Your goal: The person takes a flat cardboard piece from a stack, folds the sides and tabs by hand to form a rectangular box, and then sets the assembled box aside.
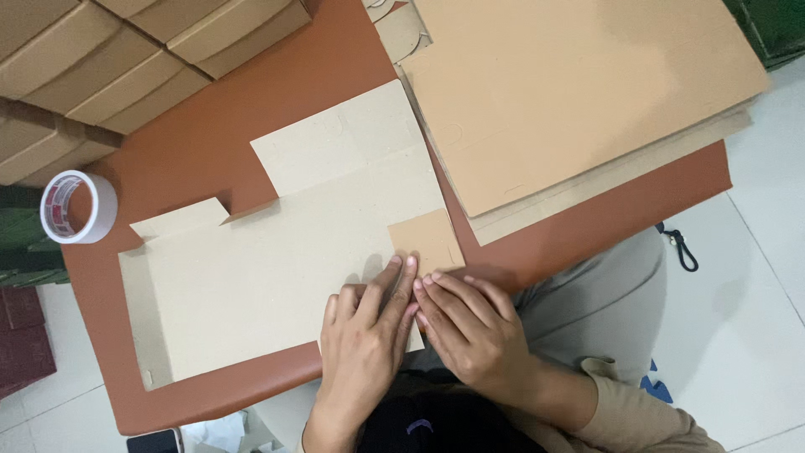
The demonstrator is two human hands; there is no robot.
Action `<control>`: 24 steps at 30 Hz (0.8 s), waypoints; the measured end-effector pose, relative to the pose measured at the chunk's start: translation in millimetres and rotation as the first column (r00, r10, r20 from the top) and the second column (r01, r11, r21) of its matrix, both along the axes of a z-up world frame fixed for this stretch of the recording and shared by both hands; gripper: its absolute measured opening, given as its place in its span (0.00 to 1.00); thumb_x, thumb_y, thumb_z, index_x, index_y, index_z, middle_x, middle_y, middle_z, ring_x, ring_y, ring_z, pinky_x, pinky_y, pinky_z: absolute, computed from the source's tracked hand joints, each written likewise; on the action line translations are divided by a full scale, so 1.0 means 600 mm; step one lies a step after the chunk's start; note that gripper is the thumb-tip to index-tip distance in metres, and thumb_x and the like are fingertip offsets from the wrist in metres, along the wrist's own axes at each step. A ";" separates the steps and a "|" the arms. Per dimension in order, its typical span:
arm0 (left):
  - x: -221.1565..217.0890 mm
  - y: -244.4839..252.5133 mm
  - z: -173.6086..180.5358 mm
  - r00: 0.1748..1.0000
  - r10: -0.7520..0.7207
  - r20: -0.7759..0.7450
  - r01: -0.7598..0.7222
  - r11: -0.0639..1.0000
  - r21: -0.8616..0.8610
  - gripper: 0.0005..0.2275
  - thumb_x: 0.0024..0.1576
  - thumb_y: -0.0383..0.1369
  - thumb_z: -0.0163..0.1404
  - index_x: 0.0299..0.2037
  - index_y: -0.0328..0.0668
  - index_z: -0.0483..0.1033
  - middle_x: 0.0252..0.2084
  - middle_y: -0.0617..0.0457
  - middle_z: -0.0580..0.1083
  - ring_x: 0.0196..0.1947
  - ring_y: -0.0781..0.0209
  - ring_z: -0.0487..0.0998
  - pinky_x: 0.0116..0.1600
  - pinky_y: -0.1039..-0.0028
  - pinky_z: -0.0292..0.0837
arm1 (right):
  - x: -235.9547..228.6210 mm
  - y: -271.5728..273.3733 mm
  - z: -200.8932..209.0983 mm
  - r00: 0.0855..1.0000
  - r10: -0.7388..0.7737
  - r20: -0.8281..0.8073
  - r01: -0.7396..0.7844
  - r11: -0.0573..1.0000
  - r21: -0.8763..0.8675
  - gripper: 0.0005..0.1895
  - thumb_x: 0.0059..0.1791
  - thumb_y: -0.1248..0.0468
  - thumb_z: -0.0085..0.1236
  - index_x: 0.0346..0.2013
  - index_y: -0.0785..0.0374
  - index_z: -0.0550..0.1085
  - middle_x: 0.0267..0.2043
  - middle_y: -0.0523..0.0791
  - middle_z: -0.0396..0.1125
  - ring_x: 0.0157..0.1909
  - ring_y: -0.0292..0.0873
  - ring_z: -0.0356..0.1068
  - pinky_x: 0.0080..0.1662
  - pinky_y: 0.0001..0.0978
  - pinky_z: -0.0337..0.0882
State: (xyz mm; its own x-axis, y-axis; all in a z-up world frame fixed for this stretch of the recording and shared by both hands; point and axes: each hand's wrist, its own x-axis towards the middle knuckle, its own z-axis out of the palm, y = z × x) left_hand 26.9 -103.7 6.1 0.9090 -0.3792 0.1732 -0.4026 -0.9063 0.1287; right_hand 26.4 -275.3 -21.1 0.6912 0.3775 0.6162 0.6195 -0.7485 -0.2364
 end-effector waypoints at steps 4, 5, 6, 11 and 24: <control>0.000 0.005 -0.006 0.999 0.012 -0.049 -0.014 0.999 -0.044 0.23 0.63 0.43 0.48 0.69 0.57 0.63 0.65 0.62 0.69 0.41 0.59 0.69 0.44 0.69 0.66 | -0.004 0.006 0.003 0.997 -0.022 -0.078 0.019 0.999 -0.034 0.15 0.56 0.62 0.51 0.53 0.66 0.75 0.54 0.47 0.71 0.56 0.42 0.72 0.56 0.34 0.68; 0.001 0.006 -0.008 0.998 0.014 -0.055 -0.016 0.999 -0.048 0.23 0.63 0.43 0.48 0.69 0.57 0.63 0.65 0.62 0.69 0.41 0.59 0.69 0.44 0.69 0.66 | 0.001 0.006 0.006 0.996 -0.020 -0.083 0.017 0.999 -0.037 0.15 0.56 0.62 0.51 0.53 0.66 0.75 0.54 0.47 0.71 0.56 0.42 0.72 0.56 0.34 0.68; 0.000 0.007 -0.010 0.999 0.017 -0.042 -0.020 0.997 -0.069 0.23 0.64 0.41 0.47 0.70 0.54 0.63 0.61 0.62 0.71 0.39 0.58 0.68 0.44 0.70 0.65 | 0.005 0.008 0.010 0.999 -0.003 -0.046 0.002 1.000 -0.031 0.13 0.55 0.64 0.50 0.51 0.67 0.76 0.52 0.47 0.72 0.55 0.44 0.73 0.55 0.34 0.71; -0.003 0.007 -0.009 0.999 0.043 -0.023 -0.045 0.994 -0.100 0.24 0.65 0.41 0.48 0.71 0.45 0.61 0.38 0.59 0.70 0.34 0.57 0.64 0.41 0.70 0.63 | 0.015 0.001 0.032 0.999 0.002 -0.042 -0.004 0.999 -0.045 0.13 0.56 0.63 0.50 0.49 0.66 0.78 0.51 0.47 0.74 0.53 0.42 0.75 0.53 0.32 0.71; -0.015 0.062 0.033 0.982 -0.112 -0.150 0.069 0.960 -0.271 0.40 0.54 0.51 0.57 0.73 0.44 0.51 0.64 0.48 0.65 0.54 0.49 0.63 0.56 0.60 0.60 | 0.015 -0.040 0.020 0.991 -0.114 0.073 0.130 0.949 -0.286 0.10 0.53 0.61 0.57 0.46 0.59 0.79 0.47 0.41 0.74 0.51 0.40 0.71 0.53 0.35 0.64</control>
State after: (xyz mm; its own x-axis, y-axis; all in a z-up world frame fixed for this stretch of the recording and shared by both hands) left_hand 17.6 -66.3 25.6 0.8970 -0.4220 0.1314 -0.4352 -0.7919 0.4284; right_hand 35.1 -299.5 -9.3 0.7115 0.4602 0.5310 0.5249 -0.8505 0.0337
